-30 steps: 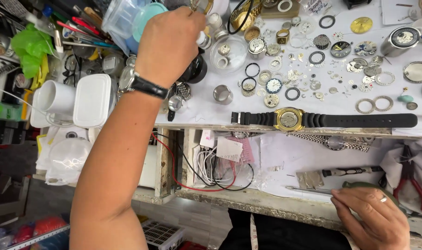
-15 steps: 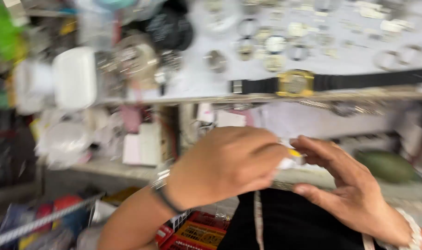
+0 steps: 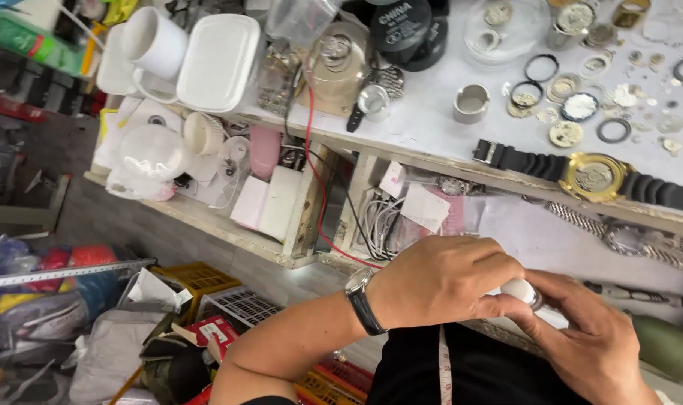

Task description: Assembling a wristwatch by placing the movement into the case and securing it with a precision screwdriver.

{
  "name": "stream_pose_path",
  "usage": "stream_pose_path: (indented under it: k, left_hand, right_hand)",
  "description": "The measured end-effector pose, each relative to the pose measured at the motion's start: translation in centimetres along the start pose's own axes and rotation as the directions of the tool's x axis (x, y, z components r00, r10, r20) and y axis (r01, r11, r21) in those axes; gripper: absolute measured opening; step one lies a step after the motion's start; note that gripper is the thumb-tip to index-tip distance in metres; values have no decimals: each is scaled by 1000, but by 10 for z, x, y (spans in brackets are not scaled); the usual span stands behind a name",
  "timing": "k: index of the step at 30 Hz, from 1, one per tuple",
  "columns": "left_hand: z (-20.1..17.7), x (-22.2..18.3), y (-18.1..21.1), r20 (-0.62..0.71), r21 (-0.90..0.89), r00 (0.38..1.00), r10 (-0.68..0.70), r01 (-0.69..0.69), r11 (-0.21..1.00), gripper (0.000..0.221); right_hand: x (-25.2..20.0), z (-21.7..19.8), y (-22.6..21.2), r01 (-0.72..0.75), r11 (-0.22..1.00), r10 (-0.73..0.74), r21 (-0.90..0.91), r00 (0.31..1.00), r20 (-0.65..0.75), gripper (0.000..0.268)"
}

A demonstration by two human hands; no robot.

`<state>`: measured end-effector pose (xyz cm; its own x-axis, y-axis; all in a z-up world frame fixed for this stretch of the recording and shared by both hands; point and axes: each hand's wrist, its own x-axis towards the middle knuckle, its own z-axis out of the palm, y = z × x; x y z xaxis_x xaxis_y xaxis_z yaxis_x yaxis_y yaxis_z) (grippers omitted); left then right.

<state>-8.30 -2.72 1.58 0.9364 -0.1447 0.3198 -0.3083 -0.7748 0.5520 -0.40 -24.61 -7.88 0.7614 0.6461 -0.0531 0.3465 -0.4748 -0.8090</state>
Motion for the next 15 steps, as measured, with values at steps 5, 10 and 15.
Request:
stream_pose_path:
  k: [5,10,15]
  left_hand:
    - [13,20,7,-82,-83,996,26,-33,996,35]
    - [39,27,10,121,-98,993,-10,22,995,17]
    - [65,32,13,24,81,997,-73,71,994,32]
  right_hand:
    - [8,-17,-7,182,978,-174,103,981,-83,35]
    - [5,-25,20,261,957,-265,130,964,9,43]
    - [-4,-30,40,292,956,-291,17,956,-28,46]
